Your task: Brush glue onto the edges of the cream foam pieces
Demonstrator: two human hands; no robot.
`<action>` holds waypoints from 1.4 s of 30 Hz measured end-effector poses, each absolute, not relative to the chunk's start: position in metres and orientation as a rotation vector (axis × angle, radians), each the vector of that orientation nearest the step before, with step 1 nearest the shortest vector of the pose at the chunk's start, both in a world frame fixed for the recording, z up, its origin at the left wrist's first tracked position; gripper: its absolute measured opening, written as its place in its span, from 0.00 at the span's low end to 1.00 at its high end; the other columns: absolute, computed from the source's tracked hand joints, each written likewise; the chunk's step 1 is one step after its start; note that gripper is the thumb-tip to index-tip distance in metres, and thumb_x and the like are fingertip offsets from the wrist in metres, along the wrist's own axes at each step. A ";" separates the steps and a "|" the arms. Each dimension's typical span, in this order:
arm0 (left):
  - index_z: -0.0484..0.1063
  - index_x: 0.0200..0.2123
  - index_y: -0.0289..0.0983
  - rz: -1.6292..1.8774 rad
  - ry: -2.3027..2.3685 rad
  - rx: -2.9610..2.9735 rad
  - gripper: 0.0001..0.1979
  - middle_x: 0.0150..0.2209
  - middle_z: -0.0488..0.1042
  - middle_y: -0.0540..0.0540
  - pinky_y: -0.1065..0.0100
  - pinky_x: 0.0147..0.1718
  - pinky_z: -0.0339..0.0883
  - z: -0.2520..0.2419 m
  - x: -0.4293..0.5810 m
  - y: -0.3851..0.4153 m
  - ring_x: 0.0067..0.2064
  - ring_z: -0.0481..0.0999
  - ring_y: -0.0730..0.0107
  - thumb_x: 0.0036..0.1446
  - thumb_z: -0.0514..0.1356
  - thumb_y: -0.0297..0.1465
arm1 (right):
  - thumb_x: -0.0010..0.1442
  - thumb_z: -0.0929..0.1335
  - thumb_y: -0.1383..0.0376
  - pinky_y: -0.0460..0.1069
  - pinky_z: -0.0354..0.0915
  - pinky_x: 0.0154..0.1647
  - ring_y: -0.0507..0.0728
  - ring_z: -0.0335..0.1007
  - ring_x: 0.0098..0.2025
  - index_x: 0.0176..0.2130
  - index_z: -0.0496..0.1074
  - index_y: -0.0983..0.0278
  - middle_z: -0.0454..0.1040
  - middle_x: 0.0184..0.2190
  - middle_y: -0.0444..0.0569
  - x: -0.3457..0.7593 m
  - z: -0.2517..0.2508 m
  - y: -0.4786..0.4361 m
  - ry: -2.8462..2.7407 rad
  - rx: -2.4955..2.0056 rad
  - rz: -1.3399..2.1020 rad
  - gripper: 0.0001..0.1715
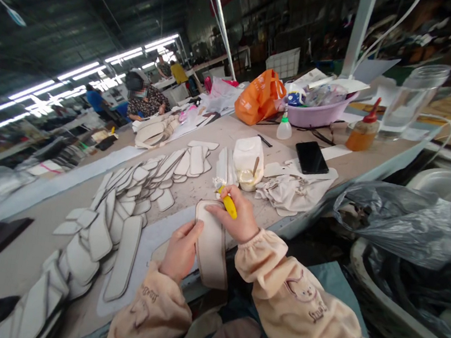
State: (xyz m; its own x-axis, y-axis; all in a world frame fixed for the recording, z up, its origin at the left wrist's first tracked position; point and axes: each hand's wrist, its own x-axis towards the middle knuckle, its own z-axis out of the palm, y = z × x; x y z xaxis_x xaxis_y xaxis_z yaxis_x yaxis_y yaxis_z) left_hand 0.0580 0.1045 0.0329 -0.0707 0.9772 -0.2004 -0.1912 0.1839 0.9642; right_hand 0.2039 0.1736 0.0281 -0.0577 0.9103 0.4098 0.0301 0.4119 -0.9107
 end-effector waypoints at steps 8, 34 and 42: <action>0.78 0.35 0.32 0.817 1.020 0.584 0.20 0.34 0.79 0.40 0.62 0.36 0.70 0.008 0.033 0.047 0.36 0.78 0.57 0.48 0.66 0.45 | 0.49 0.74 0.57 0.46 0.57 0.28 0.50 0.56 0.25 0.37 0.60 0.58 0.60 0.25 0.38 0.214 0.021 0.192 -1.389 -0.940 0.878 0.22; 0.71 0.47 0.34 0.724 0.973 0.570 0.23 0.40 0.79 0.41 0.67 0.35 0.74 0.004 0.035 0.000 0.40 0.79 0.60 0.46 0.70 0.33 | 0.46 0.77 0.59 0.46 0.56 0.30 0.49 0.57 0.26 0.36 0.62 0.61 0.62 0.25 0.37 0.210 -0.001 0.207 -1.382 -0.989 0.801 0.25; 0.73 0.43 0.31 0.765 1.049 0.584 0.21 0.37 0.78 0.40 0.70 0.32 0.72 -0.004 0.035 -0.002 0.37 0.78 0.64 0.46 0.70 0.35 | 0.47 0.75 0.58 0.46 0.55 0.27 0.49 0.55 0.25 0.36 0.61 0.59 0.60 0.24 0.37 0.209 0.006 0.202 -1.344 -1.006 0.858 0.24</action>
